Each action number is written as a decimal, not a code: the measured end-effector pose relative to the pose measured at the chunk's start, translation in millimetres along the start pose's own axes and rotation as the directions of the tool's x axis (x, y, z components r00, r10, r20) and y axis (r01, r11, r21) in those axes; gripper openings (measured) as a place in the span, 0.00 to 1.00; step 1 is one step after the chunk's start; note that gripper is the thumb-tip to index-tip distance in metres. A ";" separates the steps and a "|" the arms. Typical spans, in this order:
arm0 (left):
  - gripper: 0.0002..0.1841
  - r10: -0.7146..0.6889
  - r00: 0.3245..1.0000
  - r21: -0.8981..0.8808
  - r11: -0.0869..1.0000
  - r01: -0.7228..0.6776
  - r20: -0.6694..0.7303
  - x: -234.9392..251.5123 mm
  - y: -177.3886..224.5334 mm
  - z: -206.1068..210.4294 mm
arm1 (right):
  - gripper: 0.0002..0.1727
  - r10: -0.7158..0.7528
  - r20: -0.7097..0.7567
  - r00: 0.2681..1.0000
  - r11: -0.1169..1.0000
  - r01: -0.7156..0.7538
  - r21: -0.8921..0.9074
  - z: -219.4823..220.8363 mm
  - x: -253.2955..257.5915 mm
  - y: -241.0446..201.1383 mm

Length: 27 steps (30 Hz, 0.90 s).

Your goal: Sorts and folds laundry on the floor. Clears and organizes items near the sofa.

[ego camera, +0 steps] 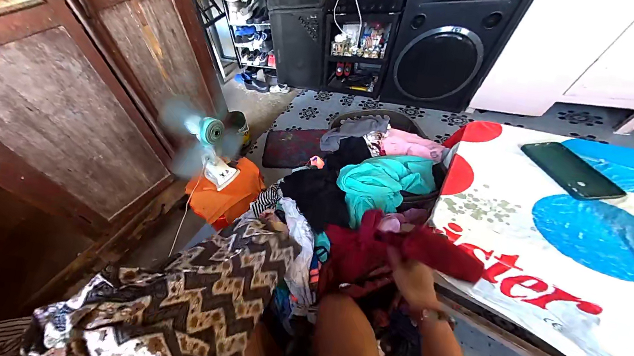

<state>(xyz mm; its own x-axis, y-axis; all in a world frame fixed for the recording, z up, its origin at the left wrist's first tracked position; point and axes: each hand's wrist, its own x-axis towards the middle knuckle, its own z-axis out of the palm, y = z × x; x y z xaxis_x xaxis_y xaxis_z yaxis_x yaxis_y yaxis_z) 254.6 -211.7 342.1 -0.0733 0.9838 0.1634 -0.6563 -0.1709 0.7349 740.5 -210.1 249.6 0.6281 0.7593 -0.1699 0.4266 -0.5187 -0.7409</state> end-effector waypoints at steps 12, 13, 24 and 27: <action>0.13 -0.075 0.766 0.181 0.982 -0.054 0.638 -25.4 15.6 64.0 | 0.48 -0.753 0.275 0.598 0.656 0.714 0.245 115.7 -132.8 -101.7; 0.12 -0.081 0.750 0.151 0.988 -0.026 0.657 -28.4 22.3 71.6 | 0.51 -0.783 0.287 0.552 0.619 0.737 0.271 119.9 -134.7 -112.2; 0.19 0.139 0.945 0.645 0.701 -0.305 0.296 -0.4 83.3 43.4 | 0.13 -0.837 -0.243 0.491 0.421 0.860 0.288 -16.3 -85.6 -110.0; 0.15 0.182 0.914 0.628 0.677 -0.385 0.364 1.1 84.3 28.0 | 0.09 -0.870 -0.266 0.415 0.315 0.883 0.347 -81.2 -113.2 -91.5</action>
<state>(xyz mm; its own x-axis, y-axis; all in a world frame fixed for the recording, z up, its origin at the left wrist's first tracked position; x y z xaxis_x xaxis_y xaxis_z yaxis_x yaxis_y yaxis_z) 220.3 -226.6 422.7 0.0872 0.8483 0.5224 0.0554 -0.5277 0.8476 683.2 -280.5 389.4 0.0629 0.6619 0.7470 0.4632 0.6436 -0.6093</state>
